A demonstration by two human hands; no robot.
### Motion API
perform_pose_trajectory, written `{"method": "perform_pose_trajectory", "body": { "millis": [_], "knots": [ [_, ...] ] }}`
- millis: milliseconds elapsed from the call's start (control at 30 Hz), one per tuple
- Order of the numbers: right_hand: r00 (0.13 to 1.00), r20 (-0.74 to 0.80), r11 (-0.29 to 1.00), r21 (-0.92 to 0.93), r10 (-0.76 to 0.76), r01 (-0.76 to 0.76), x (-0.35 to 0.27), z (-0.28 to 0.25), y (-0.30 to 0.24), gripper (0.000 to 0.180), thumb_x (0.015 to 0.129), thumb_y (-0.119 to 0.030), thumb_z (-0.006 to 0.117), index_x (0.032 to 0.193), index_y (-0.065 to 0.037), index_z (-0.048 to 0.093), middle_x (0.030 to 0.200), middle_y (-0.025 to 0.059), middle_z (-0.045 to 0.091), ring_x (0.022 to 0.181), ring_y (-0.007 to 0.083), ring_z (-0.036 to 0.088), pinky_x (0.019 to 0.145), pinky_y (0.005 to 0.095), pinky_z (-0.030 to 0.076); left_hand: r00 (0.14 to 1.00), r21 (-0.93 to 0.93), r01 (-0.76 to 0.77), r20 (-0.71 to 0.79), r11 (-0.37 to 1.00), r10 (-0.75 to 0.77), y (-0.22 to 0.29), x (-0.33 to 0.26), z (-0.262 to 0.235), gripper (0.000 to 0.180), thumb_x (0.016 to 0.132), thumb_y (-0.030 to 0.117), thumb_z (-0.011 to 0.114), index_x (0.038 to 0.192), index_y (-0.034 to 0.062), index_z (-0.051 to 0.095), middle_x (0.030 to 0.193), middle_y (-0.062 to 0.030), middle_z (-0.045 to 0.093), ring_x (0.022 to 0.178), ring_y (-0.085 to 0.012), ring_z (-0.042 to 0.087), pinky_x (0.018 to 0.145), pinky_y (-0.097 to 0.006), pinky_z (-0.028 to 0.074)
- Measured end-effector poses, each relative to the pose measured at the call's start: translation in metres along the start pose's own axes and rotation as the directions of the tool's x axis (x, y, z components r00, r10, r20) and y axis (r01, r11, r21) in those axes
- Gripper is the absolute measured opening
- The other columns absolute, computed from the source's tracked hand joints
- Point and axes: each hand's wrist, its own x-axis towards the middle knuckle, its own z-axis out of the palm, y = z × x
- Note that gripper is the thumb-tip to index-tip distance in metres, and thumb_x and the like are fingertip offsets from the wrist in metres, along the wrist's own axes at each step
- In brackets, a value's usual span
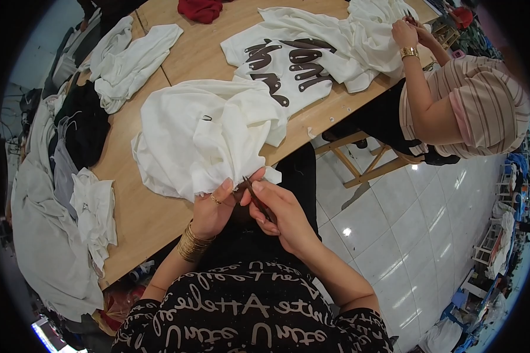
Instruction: Trimming loose threads from white t-shirts using small snips in a garment factory.
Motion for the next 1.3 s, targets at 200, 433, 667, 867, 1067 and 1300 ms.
{"method": "perform_pose_trajectory", "body": {
  "millis": [200, 433, 667, 867, 1067, 1300],
  "knots": [
    [1.0, -0.02, 0.989, -0.151, -0.005, 0.002, -0.005, 0.003, 0.0, 0.032, 0.093, -0.031, 0.038, 0.086, -0.005, 0.053, 0.057, -0.0043, 0.038, 0.041, 0.002, 0.024, 0.038, 0.0171, 0.016, 1.0, -0.022, 0.015, -0.027, 1.0, -0.016, 0.004, -0.001, 0.005, 0.047, 0.089, 0.022, 0.046, 0.127, -0.0019, 0.03, 0.119, -0.0236, 0.049, 0.104, -0.0247, 0.053, 0.071, -0.028, 0.042],
    [1.0, -0.002, 0.986, -0.165, -0.002, 0.001, -0.007, 0.005, 0.002, 0.034, 0.094, -0.032, 0.035, 0.088, -0.002, 0.05, 0.057, -0.0027, 0.04, 0.039, 0.0017, 0.024, 0.035, 0.0167, 0.017, 0.999, -0.029, 0.038, 0.009, 0.999, -0.038, 0.004, -0.002, 0.002, 0.047, 0.089, 0.022, 0.046, 0.126, -0.0029, 0.031, 0.12, -0.0239, 0.048, 0.104, -0.0244, 0.054, 0.067, -0.026, 0.042],
    [1.0, -0.006, 0.988, -0.154, 0.007, -0.008, -0.005, 0.005, 0.002, 0.034, 0.094, -0.031, 0.034, 0.088, -0.002, 0.05, 0.057, -0.0024, 0.041, 0.039, 0.0021, 0.024, 0.035, 0.0169, 0.017, 0.999, -0.029, 0.041, 0.025, 0.999, -0.04, 0.003, -0.001, 0.0, 0.047, 0.088, 0.021, 0.046, 0.125, -0.0034, 0.032, 0.119, -0.0251, 0.049, 0.088, -0.0184, 0.056, 0.066, -0.025, 0.042],
    [1.0, -0.005, 0.994, -0.109, -0.003, 0.003, -0.004, 0.006, 0.004, 0.033, 0.094, -0.03, 0.034, 0.087, -0.002, 0.05, 0.057, -0.0018, 0.041, 0.039, 0.0024, 0.024, 0.036, 0.017, 0.017, 0.999, -0.058, 0.035, -0.027, 0.998, -0.037, 0.001, -0.002, 0.002, 0.048, 0.088, 0.018, 0.047, 0.127, -0.0041, 0.03, 0.119, -0.0226, 0.049, 0.093, -0.0227, 0.055, 0.08, -0.03, 0.043],
    [0.994, -0.029, 0.989, -0.104, -0.107, 0.103, -0.005, 0.01, -0.004, 0.034, 0.093, -0.032, 0.036, 0.086, -0.002, 0.05, 0.057, -0.0017, 0.04, 0.039, 0.0026, 0.024, 0.037, 0.0168, 0.018, 0.999, -0.033, 0.014, -0.038, 0.999, -0.016, -0.008, -0.005, 0.003, 0.044, 0.088, 0.017, 0.047, 0.125, -0.0024, 0.033, 0.116, -0.02, 0.051, 0.1, -0.0229, 0.052, 0.086, -0.032, 0.041],
    [0.998, -0.027, 0.973, -0.224, -0.064, 0.057, -0.009, 0.006, 0.004, 0.035, 0.094, -0.033, 0.035, 0.087, -0.002, 0.051, 0.058, -0.0026, 0.04, 0.042, 0.0021, 0.025, 0.038, 0.0164, 0.018, 0.997, -0.05, 0.071, -0.009, 0.996, -0.071, 0.006, -0.003, 0.004, 0.052, 0.086, 0.022, 0.046, 0.128, -0.0043, 0.029, 0.122, -0.0246, 0.047, 0.108, -0.0245, 0.051, 0.078, -0.028, 0.042]
  ]
}}
